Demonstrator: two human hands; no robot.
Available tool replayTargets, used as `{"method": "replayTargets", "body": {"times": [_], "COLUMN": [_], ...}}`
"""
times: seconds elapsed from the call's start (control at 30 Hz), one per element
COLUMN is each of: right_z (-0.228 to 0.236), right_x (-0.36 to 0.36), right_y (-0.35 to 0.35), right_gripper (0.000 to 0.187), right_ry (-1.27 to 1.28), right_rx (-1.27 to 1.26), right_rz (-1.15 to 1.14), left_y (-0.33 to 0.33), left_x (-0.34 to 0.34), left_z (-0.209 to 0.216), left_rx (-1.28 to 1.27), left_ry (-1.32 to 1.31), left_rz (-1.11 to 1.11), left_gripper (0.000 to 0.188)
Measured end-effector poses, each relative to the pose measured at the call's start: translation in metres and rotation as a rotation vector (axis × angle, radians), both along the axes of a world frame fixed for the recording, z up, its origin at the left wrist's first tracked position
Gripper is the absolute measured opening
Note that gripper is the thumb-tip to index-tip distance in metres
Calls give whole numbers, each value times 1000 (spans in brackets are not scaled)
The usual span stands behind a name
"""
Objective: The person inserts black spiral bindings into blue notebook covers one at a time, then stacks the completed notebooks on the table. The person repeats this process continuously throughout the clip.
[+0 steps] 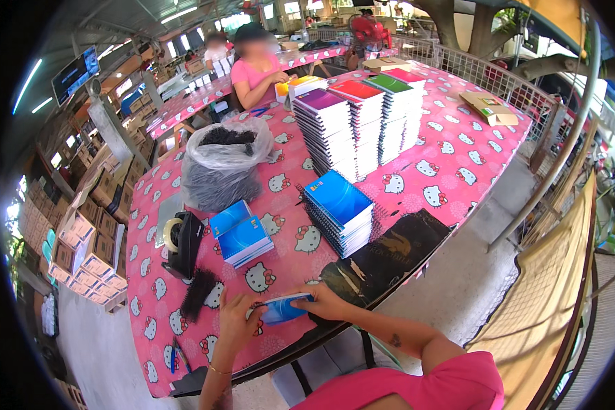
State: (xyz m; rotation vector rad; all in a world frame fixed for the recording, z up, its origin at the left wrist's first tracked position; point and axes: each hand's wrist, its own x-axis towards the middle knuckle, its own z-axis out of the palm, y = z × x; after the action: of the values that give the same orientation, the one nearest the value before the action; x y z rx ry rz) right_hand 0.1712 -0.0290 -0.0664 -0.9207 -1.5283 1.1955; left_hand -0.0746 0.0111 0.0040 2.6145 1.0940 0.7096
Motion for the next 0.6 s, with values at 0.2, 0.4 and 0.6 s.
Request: {"method": "replayTargets", "body": {"times": [0.2,0.4,0.6], "right_z": [-12,-20,-17], "right_x": [5,4,3], "right_y": [7,8,5], "right_gripper": [33,33,29], "right_ry": [54,34,21], "right_rx": [-4,-19,-11], "right_rz": [12,18,65], "left_y": [5,9,11], "left_x": [4,1,-4], "left_z": [5,-11,-11], "left_rx": [63,-56,-178], "left_ry": [37,-95,8], "left_rz": [-48,-37,-74], "left_gripper": [9,13,19]}}
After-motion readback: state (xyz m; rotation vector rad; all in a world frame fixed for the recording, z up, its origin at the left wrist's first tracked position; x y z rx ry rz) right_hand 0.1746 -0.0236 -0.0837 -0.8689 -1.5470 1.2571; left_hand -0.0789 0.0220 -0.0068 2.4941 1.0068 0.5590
